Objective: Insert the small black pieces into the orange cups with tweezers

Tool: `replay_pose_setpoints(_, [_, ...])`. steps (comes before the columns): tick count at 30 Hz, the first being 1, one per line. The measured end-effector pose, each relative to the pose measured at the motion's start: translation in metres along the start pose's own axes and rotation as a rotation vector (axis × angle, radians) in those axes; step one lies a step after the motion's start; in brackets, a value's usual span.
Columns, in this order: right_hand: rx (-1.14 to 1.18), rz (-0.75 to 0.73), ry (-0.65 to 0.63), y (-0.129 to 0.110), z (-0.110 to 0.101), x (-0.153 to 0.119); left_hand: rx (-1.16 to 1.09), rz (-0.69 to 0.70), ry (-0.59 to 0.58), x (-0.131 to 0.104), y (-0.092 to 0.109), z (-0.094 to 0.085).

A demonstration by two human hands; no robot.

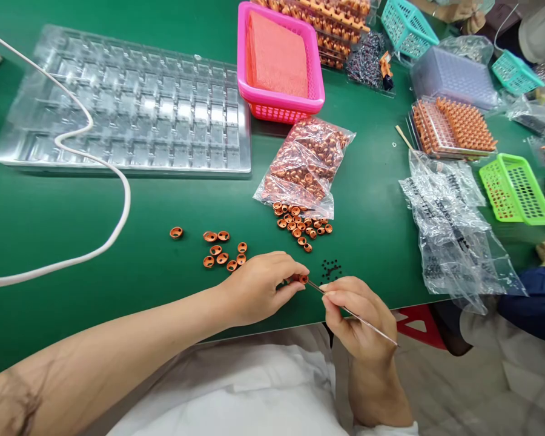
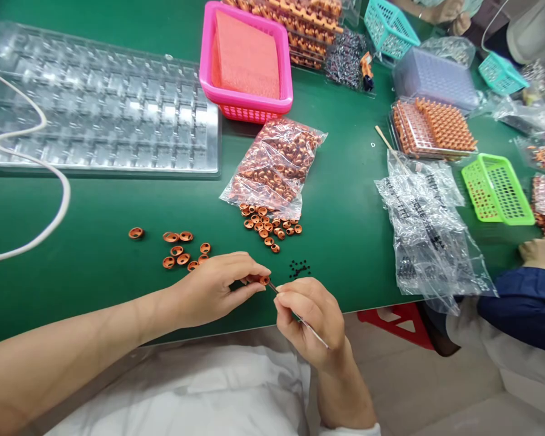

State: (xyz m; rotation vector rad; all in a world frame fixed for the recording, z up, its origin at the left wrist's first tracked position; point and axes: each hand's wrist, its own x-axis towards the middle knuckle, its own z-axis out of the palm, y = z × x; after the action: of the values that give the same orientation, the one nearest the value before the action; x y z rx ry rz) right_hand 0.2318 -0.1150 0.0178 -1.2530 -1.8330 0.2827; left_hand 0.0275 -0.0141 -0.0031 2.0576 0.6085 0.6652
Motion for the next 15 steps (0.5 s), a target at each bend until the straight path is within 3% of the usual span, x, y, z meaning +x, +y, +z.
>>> replay_pose_setpoints(15, [-0.013,0.002,-0.013,-0.0014,0.0001,-0.0009,-0.054,-0.077,-0.018,-0.0010,-0.0006,0.0003])
